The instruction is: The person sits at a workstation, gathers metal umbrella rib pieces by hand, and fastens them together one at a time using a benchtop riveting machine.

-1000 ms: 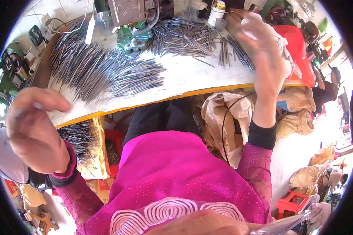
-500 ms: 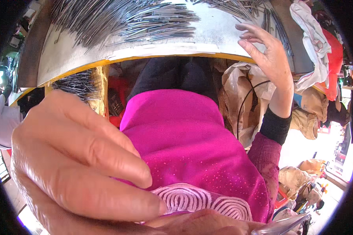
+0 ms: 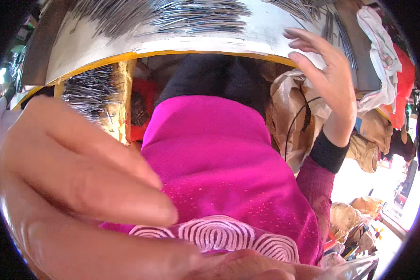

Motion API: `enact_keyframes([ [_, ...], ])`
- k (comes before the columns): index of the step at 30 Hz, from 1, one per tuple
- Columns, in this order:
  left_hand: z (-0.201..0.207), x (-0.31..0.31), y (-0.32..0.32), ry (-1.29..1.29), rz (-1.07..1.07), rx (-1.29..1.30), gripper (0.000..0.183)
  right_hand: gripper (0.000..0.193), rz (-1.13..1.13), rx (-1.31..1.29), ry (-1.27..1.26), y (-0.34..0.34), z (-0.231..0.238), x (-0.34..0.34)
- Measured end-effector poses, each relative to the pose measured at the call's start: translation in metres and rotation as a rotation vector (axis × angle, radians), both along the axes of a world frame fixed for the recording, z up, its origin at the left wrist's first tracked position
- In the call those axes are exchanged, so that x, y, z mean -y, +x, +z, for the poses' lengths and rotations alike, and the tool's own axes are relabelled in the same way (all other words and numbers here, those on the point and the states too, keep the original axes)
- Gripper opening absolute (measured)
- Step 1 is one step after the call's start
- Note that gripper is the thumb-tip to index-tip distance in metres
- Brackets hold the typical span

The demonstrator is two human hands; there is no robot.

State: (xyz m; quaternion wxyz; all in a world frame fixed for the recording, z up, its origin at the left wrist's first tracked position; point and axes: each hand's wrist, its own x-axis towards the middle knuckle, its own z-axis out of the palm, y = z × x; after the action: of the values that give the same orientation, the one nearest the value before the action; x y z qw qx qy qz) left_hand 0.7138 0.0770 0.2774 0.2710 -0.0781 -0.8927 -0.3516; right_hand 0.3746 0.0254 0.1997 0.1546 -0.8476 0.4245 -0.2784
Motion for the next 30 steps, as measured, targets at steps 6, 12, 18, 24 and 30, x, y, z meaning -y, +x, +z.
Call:
enact_keyframes([
  [6, -0.005, 0.014, -0.010, -0.131, -0.037, -0.060, 0.021, 0.033, 0.093, -0.164, 0.214, 0.014, -0.013, 0.001],
  [12, 0.001, 0.029, -0.005, -0.044, -0.233, -0.008, 0.018, 0.030, 0.272, -0.240, 0.315, 0.023, -0.030, 0.006],
  [18, 0.031, 0.028, 0.005, 0.148, -0.173, 0.208, 0.002, 0.031, 0.223, -0.076, 0.452, 0.008, -0.007, 0.031],
  [24, -0.020, 0.029, -0.010, 0.353, 0.964, 0.254, 0.033, 0.034, -0.059, 0.026, 0.354, -0.023, -0.018, 0.087],
  [30, -0.079, 0.119, -0.014, -0.210, 1.037, 0.309, 0.018, 0.036, -0.292, -0.323, 0.109, -0.011, -0.019, 0.144],
])
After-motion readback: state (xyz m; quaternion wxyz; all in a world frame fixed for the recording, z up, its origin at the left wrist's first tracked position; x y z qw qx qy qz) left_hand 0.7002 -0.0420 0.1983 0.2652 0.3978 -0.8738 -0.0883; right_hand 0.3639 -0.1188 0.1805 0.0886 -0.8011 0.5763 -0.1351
